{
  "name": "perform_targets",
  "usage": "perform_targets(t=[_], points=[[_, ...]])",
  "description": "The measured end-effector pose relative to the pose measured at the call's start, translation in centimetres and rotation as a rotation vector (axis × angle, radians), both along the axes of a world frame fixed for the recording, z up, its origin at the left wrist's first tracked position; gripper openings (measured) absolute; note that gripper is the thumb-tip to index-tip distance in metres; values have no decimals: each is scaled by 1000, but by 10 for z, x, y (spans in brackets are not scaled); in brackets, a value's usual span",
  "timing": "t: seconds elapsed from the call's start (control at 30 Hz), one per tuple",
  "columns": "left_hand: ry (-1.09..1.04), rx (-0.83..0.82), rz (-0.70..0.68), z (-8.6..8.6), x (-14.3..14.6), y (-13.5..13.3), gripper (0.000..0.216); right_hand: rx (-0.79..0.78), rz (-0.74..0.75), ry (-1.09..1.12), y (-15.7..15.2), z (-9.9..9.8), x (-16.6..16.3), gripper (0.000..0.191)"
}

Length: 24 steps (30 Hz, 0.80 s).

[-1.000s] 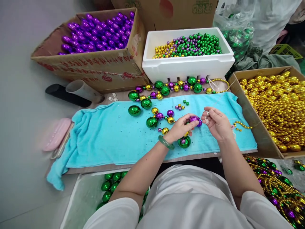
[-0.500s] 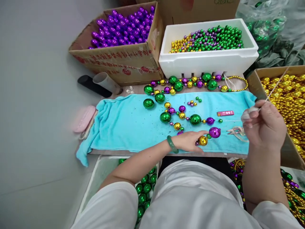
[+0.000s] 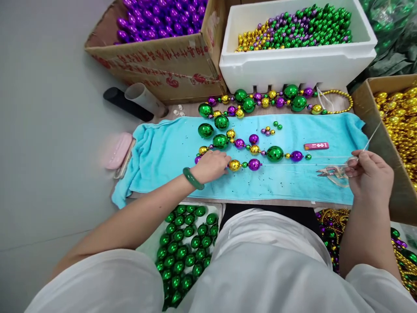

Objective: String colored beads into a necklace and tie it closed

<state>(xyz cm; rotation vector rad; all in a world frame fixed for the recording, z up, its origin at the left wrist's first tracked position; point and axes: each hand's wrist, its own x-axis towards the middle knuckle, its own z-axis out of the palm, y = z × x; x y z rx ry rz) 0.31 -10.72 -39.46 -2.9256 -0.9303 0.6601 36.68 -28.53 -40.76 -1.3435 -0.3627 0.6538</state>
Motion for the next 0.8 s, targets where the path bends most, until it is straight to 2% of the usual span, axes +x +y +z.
perform_targets(t=[0.1,0.2,0.27,0.33,0.4,0.5,0.67,0.8], points=[[-20,24,-23,-8,-12,6,32,-12,-119,-37,-7,1,19,7],[-34,39,-36,-7,-20,10,42,12,-239,-120,-14,8,35,5],[-52,30,-40,-1,-20,11,52,20,-217,-145,-17,12,36,4],[-90,-12,-38,9,-12,9,59,-8,-129,-134,-17,13,30,8],[-156,-45,-43,17,3,8,56,-52,-35,-99,-13,12,17,12],[-276,-4,-52,21,39,12,32,-74,76,-52,1,10,-9,19],[-469,32,13,-1,107,35,31,-56,220,-66,22,8,-43,21],[-475,21,86,-18,146,48,30,-21,321,-94,25,9,-53,19]])
